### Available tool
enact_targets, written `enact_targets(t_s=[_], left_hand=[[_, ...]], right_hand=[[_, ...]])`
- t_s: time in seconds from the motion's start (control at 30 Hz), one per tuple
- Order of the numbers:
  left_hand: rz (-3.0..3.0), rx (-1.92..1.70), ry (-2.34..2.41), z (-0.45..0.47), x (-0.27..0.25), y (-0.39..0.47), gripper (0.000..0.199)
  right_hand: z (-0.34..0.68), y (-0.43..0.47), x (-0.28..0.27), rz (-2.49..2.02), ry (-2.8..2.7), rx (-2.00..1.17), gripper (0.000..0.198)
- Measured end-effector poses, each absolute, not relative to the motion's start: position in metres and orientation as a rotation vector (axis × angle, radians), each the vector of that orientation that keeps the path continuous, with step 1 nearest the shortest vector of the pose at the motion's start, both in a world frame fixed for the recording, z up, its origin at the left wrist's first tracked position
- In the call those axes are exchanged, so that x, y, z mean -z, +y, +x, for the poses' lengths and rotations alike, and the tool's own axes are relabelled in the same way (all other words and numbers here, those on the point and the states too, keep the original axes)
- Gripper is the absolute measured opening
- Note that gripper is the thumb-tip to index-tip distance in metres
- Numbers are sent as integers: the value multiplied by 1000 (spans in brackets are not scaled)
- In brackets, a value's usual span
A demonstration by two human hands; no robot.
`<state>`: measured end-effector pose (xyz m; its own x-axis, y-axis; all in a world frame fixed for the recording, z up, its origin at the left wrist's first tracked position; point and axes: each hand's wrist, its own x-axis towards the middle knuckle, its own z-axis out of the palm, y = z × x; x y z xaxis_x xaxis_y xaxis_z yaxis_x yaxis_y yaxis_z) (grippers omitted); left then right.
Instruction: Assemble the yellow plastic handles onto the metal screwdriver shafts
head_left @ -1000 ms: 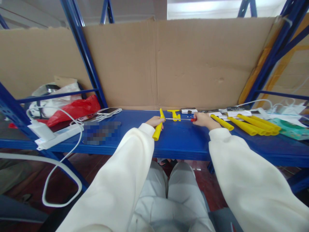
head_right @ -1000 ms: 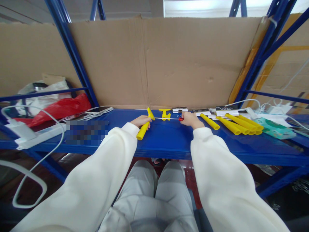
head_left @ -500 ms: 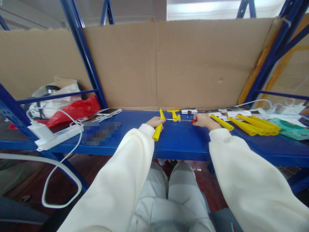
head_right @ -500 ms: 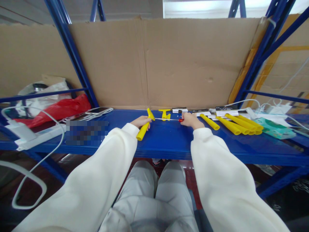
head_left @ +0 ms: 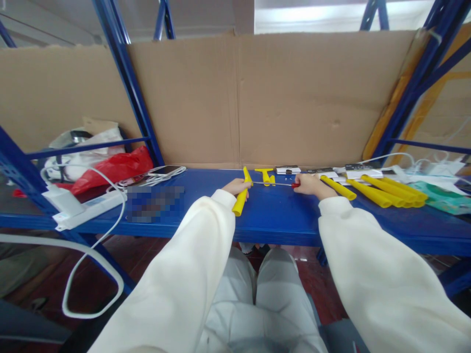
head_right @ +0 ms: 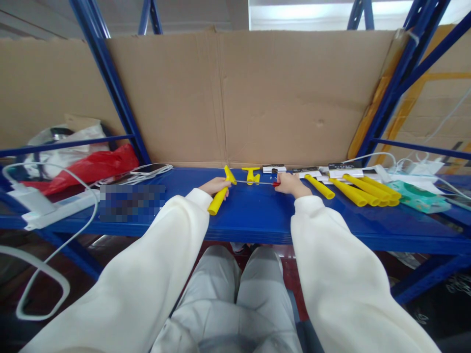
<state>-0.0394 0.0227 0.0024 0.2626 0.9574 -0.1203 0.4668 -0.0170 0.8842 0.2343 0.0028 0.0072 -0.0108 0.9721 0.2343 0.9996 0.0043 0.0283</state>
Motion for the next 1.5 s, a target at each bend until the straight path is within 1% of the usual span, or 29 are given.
enact_targets(t_s=[0.13, 0.3, 0.4, 0.63, 0.93, 1.03, 1.17, 1.27, 1.37, 1.5], left_hand=[[1636, -670, 1354, -39, -2, 24, 11], [1635, -666, 1344, -39, -2, 24, 11], [1636, -667, 1347, -39, -2, 25, 9], [1644, -672, 1342, -40, -1, 26, 10], [1627, -679, 1347, -39, -2, 23, 10], [1627, -680, 1343, -39, -4, 20, 12], [1628, -680, 1357, -38, -5, 18, 16], [1636, -675, 1370, -37, -5, 18, 14], [1638, -685, 1376, -38, -5, 18, 12], [1637, -697, 1376, -38, -5, 18, 15]], right_hand=[[234, 2, -7, -2078, -2136, 245, 22], [235, 1, -9, -2060, -2132, 205, 18], [234, 0, -9, -2089, -2102, 233, 17], [229, -3, -10, -2117, -2121, 226, 22], [234, 0, -9, -2087, -2140, 257, 15], [235, 2, -7, -2067, -2138, 284, 16], [234, 1, -7, -2089, -2155, 242, 19], [233, -2, -9, -2103, -2148, 230, 21], [232, -2, -10, -2100, -2138, 233, 18], [233, -1, -10, -2108, -2141, 267, 15]])
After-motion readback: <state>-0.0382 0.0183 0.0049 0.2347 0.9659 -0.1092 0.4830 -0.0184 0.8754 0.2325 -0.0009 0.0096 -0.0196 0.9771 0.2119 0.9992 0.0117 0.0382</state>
